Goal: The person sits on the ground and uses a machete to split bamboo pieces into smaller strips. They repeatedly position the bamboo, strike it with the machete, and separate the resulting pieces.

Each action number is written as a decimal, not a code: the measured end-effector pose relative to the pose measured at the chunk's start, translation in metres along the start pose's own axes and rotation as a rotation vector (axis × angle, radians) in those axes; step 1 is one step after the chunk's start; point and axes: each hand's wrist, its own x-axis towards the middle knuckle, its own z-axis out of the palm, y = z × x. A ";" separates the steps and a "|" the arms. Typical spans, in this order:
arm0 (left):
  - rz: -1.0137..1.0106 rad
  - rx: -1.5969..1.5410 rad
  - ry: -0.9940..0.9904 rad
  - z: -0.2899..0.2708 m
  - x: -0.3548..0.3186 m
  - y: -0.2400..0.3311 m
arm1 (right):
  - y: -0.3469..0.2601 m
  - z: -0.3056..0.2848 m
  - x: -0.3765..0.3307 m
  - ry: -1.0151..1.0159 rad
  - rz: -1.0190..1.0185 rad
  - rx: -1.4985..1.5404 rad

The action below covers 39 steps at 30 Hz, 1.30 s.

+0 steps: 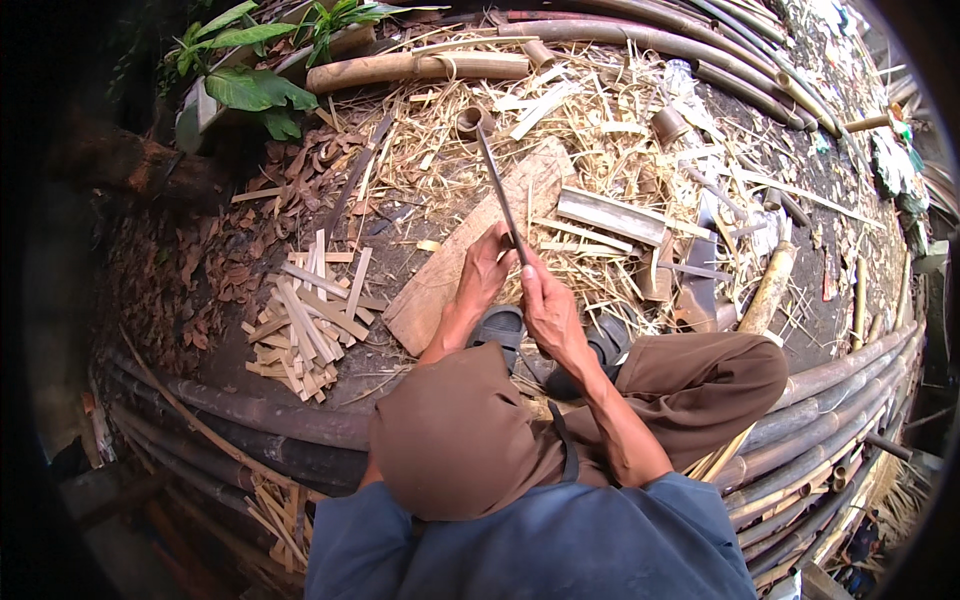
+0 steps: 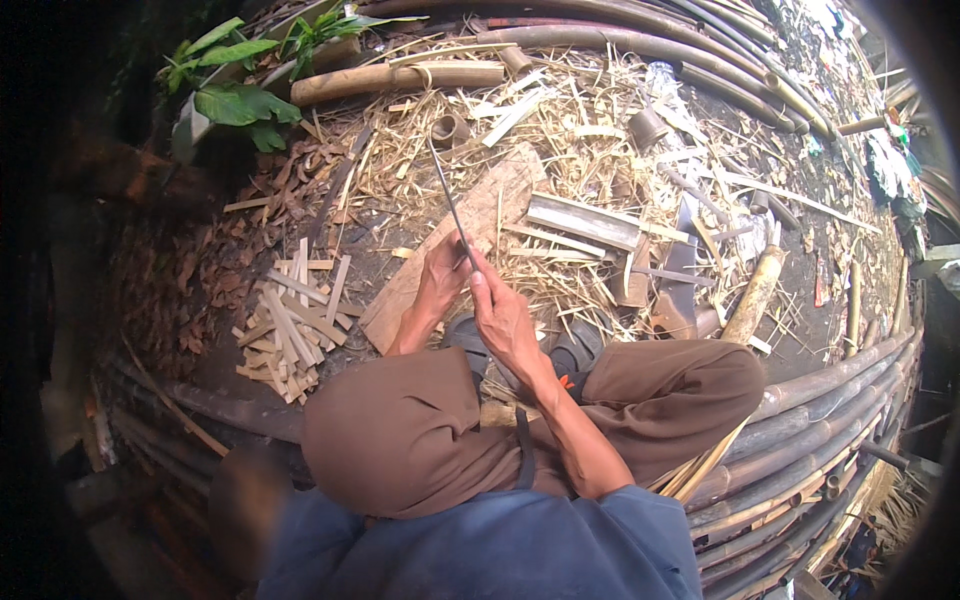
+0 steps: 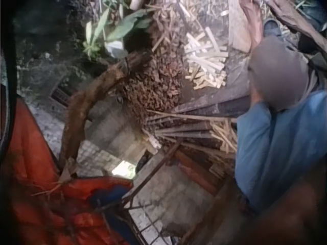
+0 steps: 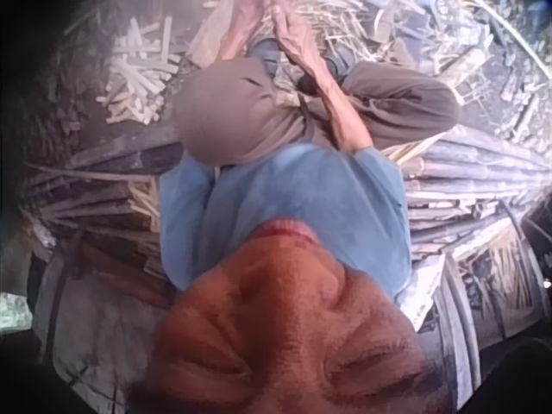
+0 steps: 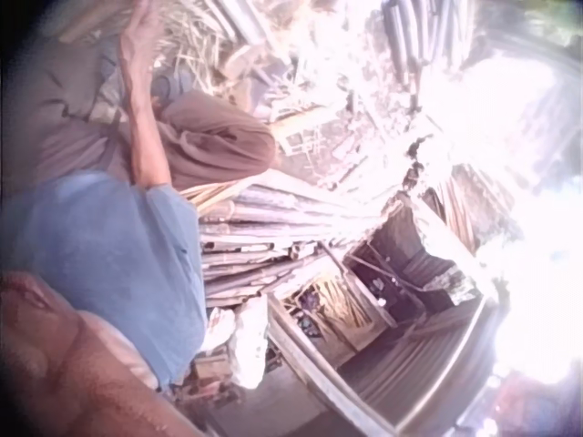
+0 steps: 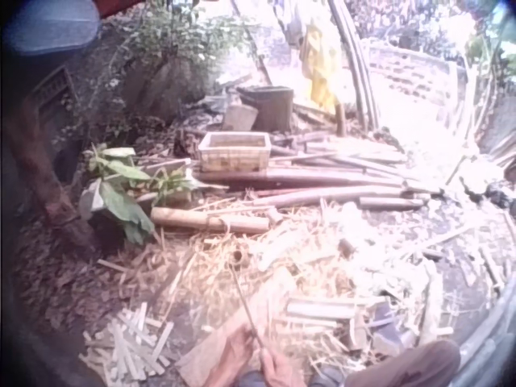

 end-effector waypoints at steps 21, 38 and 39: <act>-0.202 0.400 0.055 -0.004 -0.054 -0.045 | -0.008 -0.005 0.009 0.029 -0.088 0.033; -0.524 0.193 0.157 -0.035 -0.087 0.007 | 0.074 0.022 0.046 0.062 -0.019 -0.147; -0.485 0.209 0.136 -0.036 -0.081 0.012 | 0.074 0.022 0.046 0.034 0.022 -0.103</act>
